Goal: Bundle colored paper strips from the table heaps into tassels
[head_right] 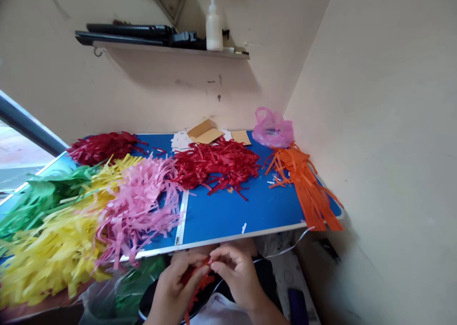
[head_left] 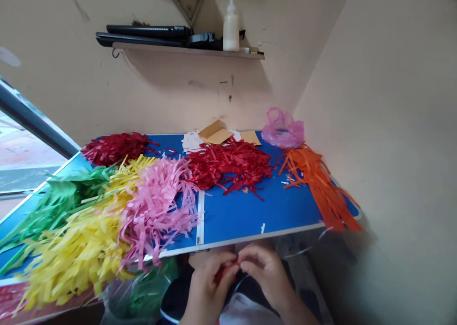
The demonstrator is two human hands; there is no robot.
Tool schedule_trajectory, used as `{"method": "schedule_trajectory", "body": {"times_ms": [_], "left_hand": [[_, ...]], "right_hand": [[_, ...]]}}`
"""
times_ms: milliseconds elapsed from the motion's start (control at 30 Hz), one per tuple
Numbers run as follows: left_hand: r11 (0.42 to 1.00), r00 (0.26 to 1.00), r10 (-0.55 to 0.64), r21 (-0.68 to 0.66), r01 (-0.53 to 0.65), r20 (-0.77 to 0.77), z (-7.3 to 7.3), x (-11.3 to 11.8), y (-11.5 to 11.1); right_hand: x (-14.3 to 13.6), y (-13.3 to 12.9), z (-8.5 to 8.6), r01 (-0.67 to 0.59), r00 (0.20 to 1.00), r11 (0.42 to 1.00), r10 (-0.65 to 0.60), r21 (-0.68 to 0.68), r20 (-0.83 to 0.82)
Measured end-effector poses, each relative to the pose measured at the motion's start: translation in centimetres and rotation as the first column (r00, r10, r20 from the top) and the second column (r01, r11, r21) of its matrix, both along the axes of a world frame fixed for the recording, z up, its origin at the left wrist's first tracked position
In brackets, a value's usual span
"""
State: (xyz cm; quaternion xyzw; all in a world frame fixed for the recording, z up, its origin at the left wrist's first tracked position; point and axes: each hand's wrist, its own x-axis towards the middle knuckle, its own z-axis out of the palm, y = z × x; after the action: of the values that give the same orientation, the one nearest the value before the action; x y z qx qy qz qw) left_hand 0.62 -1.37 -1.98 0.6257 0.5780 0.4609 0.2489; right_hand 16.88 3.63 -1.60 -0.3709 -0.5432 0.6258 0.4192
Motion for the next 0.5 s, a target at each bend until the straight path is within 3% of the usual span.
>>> {"method": "schedule_trajectory", "body": {"times_ms": [100,200,267,400,500], "left_hand": [[0.991,0.985,-0.006,-0.133,0.03,0.173,0.0,0.1,-0.2],[0.986,0.975,-0.036,-0.149,0.07,0.22,0.3,0.2,0.0],[0.992,0.985,-0.053,-0.109,0.072,0.161,0.6,0.1,0.2],[0.991,0.992,-0.123,-0.054,0.125,0.036,0.9,-0.7,0.5],[0.986,0.986,-0.163,-0.044,0.162,-0.025,1.0,-1.3,0.5]], "right_hand": [[0.2,-0.2,-0.3,-0.033,0.997,0.996,0.026,-0.087,-0.072],[0.2,-0.1,-0.8,-0.083,0.991,0.981,0.062,-0.178,-0.121],[0.2,0.2,-1.0,-0.068,0.995,0.989,0.058,-0.133,-0.078],[0.7,0.6,-0.5,-0.053,0.998,0.995,0.051,0.087,0.021],[1.2,0.5,0.0,-0.035,0.999,0.994,0.035,0.104,0.007]]}}
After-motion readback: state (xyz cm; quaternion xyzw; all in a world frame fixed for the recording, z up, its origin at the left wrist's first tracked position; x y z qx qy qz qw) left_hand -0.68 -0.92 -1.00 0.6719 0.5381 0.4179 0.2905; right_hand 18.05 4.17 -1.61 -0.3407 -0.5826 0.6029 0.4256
